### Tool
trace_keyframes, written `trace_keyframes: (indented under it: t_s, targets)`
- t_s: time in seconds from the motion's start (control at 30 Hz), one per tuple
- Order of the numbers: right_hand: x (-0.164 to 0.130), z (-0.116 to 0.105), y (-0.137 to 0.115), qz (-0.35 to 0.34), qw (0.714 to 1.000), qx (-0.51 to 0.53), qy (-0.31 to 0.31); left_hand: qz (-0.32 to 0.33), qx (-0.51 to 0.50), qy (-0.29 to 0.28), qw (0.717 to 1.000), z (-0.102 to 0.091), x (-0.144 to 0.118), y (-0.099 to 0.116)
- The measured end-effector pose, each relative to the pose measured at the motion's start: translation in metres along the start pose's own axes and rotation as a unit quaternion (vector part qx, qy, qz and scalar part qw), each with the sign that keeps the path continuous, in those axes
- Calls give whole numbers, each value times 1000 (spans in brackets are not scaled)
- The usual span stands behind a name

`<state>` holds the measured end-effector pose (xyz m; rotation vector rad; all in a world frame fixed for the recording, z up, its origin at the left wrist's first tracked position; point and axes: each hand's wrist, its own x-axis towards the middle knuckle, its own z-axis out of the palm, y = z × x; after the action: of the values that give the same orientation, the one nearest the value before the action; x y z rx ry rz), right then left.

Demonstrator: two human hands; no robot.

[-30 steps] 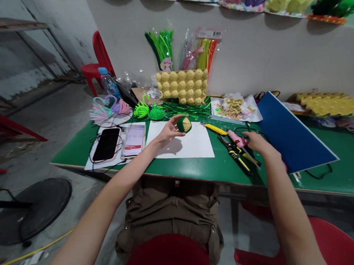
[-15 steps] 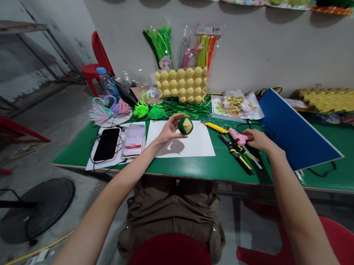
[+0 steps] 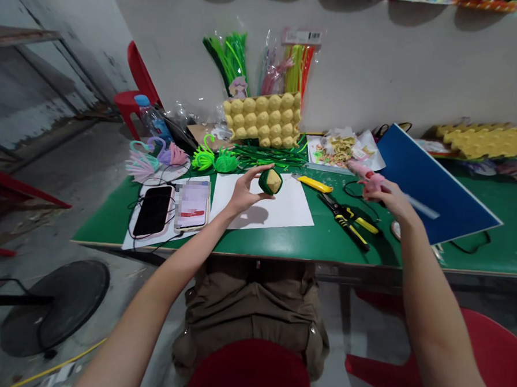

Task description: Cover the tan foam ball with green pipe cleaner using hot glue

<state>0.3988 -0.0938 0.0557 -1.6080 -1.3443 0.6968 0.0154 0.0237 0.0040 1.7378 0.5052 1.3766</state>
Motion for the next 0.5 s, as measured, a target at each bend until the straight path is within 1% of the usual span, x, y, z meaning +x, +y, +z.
trace_keyframes:
  t_s: [0.1, 0.17, 0.27, 0.33, 0.43, 0.5]
  targets:
    - [-1, 18, -11, 5, 996, 91, -22, -11, -27, -1, 1000, -3, 1, -8]
    - [-1, 32, -19, -14, 993, 118, -20, -46, -59, -6, 997, -4, 2, -10]
    - [0, 55, -30, -64, 986, 151, -26, -118, -88, 0, 989, -5, 1, -9]
    - [0, 69, -37, -94, 980, 167, -54, -152, -104, 14, 983, -4, 1, -7]
    - [-3, 92, -44, -122, 972, 162, -114, -176, -125, 24, 976, -2, 2, -4]
    - [-5, 108, -47, -132, 968, 159, -143, -190, -132, 25, 973, -1, 2, -2]
